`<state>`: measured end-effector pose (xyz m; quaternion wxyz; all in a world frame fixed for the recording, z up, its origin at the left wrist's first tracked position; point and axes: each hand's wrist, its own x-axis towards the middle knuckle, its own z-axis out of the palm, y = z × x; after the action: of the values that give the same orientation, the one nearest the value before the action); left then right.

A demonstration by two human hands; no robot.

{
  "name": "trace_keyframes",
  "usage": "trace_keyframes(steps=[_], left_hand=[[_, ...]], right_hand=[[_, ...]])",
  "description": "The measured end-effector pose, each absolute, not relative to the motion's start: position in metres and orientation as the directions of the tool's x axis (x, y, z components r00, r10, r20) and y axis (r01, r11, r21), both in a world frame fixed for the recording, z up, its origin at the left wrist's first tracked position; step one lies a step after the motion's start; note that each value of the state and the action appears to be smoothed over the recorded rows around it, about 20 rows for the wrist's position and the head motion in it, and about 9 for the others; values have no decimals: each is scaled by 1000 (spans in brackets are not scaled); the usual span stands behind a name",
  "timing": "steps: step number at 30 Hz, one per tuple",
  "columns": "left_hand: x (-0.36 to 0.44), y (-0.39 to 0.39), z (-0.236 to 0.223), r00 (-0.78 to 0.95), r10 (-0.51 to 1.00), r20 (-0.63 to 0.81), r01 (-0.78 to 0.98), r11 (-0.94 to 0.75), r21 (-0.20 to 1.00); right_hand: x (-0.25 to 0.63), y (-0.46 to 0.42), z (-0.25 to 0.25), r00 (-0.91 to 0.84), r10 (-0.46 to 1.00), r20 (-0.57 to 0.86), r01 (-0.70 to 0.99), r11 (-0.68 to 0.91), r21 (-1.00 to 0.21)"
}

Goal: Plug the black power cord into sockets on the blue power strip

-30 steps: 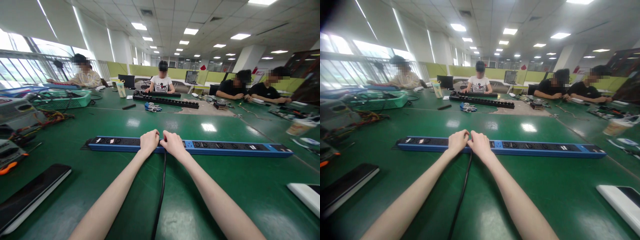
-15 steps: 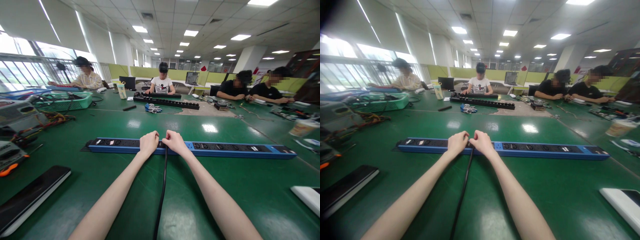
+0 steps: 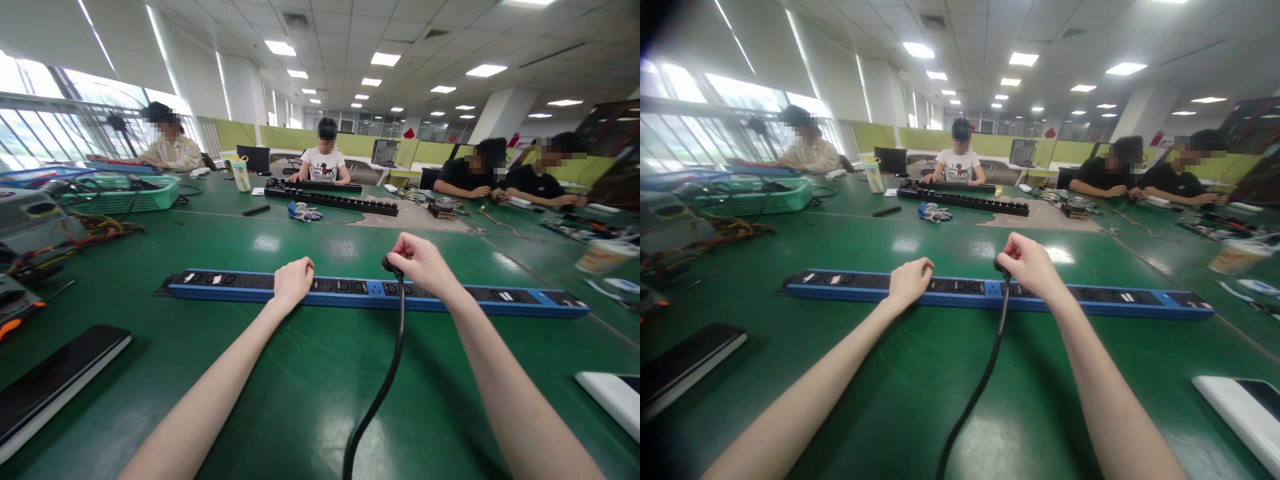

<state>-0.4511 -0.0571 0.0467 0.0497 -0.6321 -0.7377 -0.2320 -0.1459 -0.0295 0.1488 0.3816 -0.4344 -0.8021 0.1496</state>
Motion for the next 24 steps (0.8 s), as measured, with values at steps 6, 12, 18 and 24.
trace_keyframes(steps=[6,12,18,24], left_hand=[[-449,-55,46,-218,912,349,952,120,281],[-449,-53,45,-218,912,347,953,123,275],[-451,-52,43,-210,909,360,956,113,271],[-451,-51,43,-210,910,357,954,111,277]], right_hand=[[-131,-8,98,-427,839,337,670,544,-504],[-147,-8,85,-442,840,315,709,542,-451],[-156,-15,82,-414,851,324,785,514,-347],[-159,-19,82,-420,849,321,806,511,-300]])
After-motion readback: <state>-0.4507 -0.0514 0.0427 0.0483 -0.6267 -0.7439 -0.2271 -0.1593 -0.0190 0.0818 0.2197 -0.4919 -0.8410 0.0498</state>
